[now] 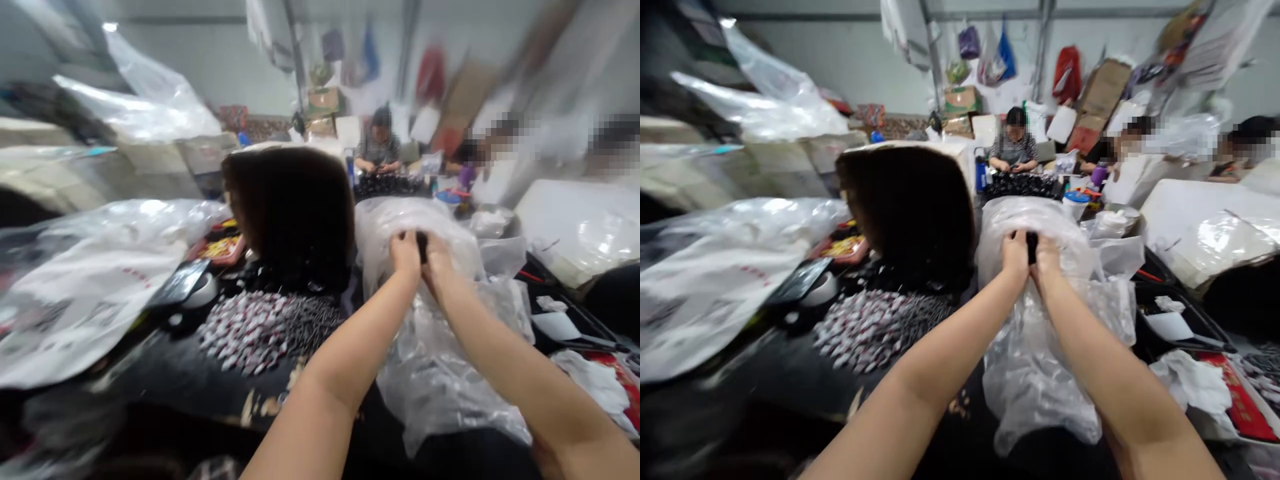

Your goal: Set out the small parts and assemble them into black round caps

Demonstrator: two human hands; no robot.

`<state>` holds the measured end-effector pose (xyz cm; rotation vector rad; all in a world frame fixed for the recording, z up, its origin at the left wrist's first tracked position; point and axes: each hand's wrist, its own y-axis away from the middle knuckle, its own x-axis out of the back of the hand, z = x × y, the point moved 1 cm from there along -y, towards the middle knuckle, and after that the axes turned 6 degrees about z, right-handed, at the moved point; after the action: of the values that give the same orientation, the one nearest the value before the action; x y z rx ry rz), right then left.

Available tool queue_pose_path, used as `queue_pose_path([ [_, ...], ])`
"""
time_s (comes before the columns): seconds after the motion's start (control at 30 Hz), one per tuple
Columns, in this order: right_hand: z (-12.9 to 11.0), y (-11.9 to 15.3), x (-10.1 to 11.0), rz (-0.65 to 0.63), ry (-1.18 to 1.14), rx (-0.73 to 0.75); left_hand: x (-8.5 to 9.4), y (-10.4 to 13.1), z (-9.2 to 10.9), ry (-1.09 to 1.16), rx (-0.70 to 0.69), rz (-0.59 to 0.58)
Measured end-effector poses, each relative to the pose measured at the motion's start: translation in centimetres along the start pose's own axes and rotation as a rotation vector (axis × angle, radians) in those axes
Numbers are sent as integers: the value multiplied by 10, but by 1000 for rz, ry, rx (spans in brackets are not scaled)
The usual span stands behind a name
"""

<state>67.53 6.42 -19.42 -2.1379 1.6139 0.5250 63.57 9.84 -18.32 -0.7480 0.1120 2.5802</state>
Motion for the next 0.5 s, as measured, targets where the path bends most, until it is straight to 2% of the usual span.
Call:
queue_pose_path([
  [0.07,-2,34,-2,5,-15,-62,24,23,13,-13,-18,5],
  [0.2,-3,110,-12,-20,-28,-79,81,65,41,-6,-52,47],
  [0.3,17,162,-26,-25,-24,-86,133,81,53,-20,-58,72],
  [0.4,53,199,-38,6,2,-124,185,82,51,-65,-42,96],
  [0.5,90,217,-37,54,58,-181,224,76,31,-136,-2,125],
])
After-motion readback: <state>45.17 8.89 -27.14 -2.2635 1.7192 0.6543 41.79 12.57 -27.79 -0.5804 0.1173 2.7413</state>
